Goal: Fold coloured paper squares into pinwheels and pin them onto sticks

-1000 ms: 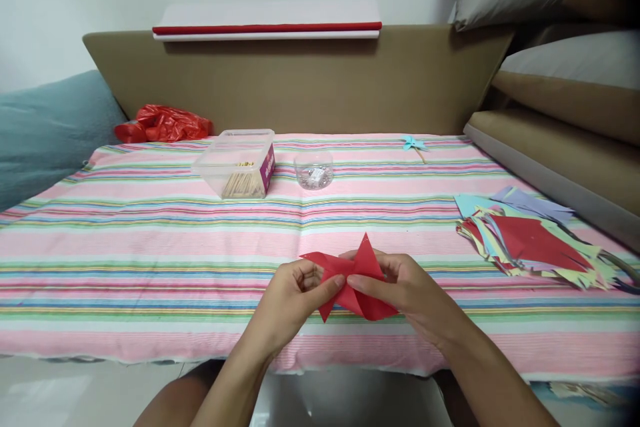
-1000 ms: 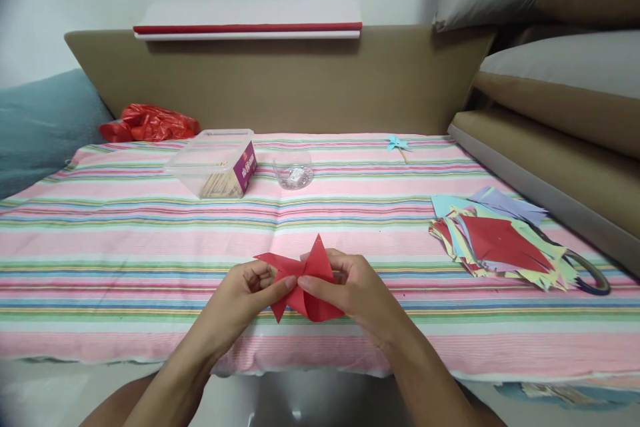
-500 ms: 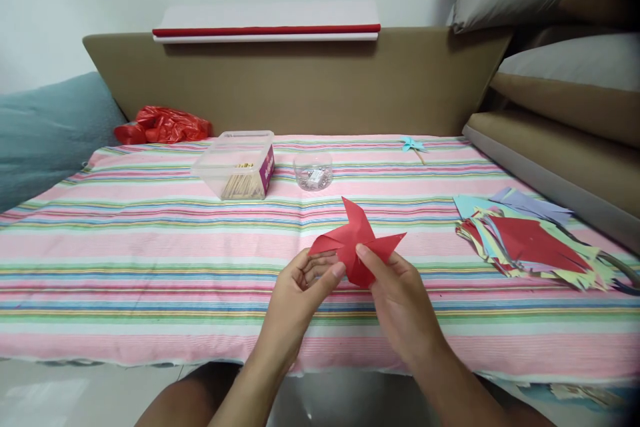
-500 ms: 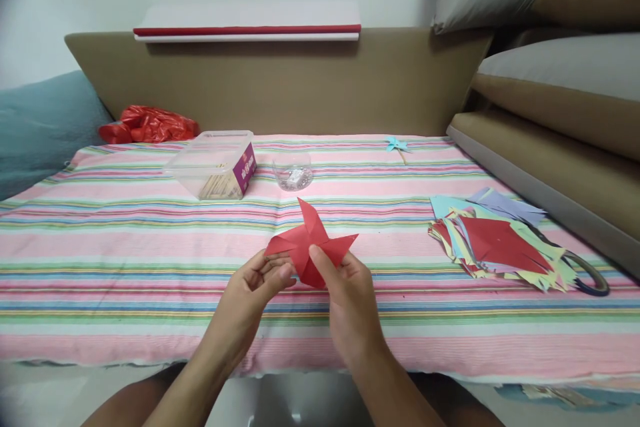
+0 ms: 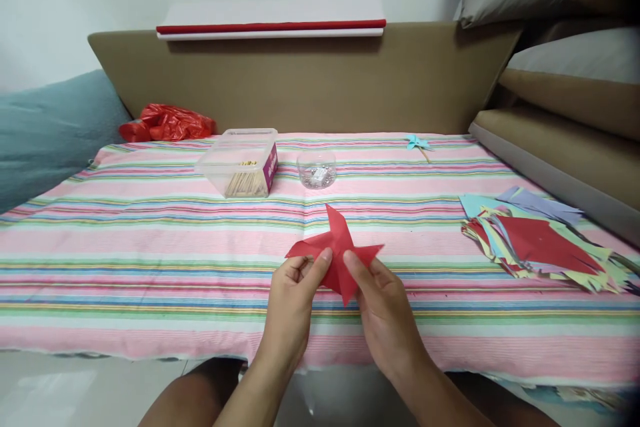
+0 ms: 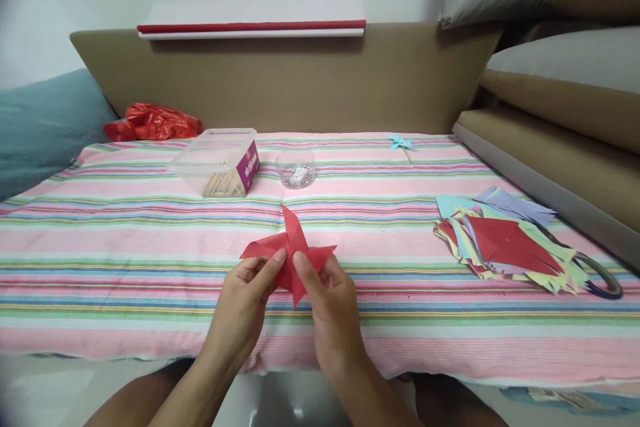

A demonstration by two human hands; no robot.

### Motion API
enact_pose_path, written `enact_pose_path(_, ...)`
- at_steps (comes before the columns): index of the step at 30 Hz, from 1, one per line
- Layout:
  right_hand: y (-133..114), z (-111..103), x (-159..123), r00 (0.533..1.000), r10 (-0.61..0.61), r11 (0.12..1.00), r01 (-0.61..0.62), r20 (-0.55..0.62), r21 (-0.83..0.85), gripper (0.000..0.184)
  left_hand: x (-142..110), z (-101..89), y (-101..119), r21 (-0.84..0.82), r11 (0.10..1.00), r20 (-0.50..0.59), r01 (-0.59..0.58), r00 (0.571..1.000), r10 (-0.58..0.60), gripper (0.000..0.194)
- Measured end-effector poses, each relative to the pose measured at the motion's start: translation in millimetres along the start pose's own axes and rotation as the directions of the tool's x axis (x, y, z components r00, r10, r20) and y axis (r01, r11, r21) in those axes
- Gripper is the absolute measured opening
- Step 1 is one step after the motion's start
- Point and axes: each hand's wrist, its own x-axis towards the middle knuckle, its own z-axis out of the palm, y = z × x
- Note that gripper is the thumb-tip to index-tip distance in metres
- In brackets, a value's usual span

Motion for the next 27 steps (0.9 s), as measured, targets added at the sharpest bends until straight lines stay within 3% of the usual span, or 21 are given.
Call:
enact_pose_path(3, -4.9, -8.9, 1.9, 0.987, -0.159, 0.977, 0.158, 0.001, -0.140, 0.023, 4.6, -2.3, 5.3, -0.116, 0.992, -0.049, 0.050, 0.997, -0.056, 0.027)
enact_pose_path(5, -10.0, -16.9, 4.0, 0.929, -0.370, 0.874, 0.355, 0.017, -0.331, 0.016, 7.3, -4.6, 8.3, -0.166, 0.983, -0.062, 0.077, 0.994, -0.089, 0.027)
enact_pose_path(7, -16.1, -24.8, 6.8, 0.810, -0.555, 0.614, 0.551, 0.187, -0.565, 0.024, 9.1, -7.0, 10.2, -0.197, 0.976, -0.057, 0.088, 0.993, -0.101, 0.026)
enact_pose_path(9, -21.8, -31.1, 9.8, 0.691, -0.579, 0.309, 0.677, 0.433, -0.668, 0.028, 10.0, -8.8, 11.1, -0.212, 0.973, -0.045, 0.088, 0.994, -0.100, 0.025)
enact_pose_path(10, -24.0, -33.2, 10.9, 0.659, -0.545, 0.211, 0.706, 0.518, -0.677, 0.028, 10.2, -9.4, 11.3, -0.215, 0.972, -0.037, 0.090, 0.994, -0.100, 0.024)
enact_pose_path(12, -26.6, -35.6, 12.2, 0.633, -0.495, 0.133, 0.732, 0.595, -0.668, 0.024, 10.3, -10.2, 11.5, -0.214, 0.972, -0.027, 0.098, 0.994, -0.106, 0.025)
enact_pose_path(16, -27.2, -34.6, 11.2, 0.602, -0.507, 0.126, 0.759, 0.617, -0.639, 0.013, 9.8, -10.5, 10.7, -0.182, 0.977, -0.010, 0.107, 0.994, -0.111, 0.026)
enact_pose_path(18, -27.4, -33.4, 10.1, 0.621, -0.513, 0.159, 0.747, 0.592, -0.646, 0.011, 9.2, -10.4, 9.8, -0.158, 0.982, -0.005, 0.100, 0.995, -0.102, 0.026)
enact_pose_path(23, -28.0, -33.3, 9.7, 0.774, -0.457, 0.377, 0.615, 0.439, -0.692, 0.011, 6.5, -10.2, 7.2, -0.022, 0.999, 0.004, 0.035, 0.999, -0.035, 0.024)
enact_pose_path(27, -28.7, -33.0, 10.2, 0.862, -0.416, 0.543, 0.492, 0.291, -0.681, 0.011, 4.5, -11.1, 5.6, 0.096, 0.995, 0.054, -0.003, 0.999, -0.002, 0.026)
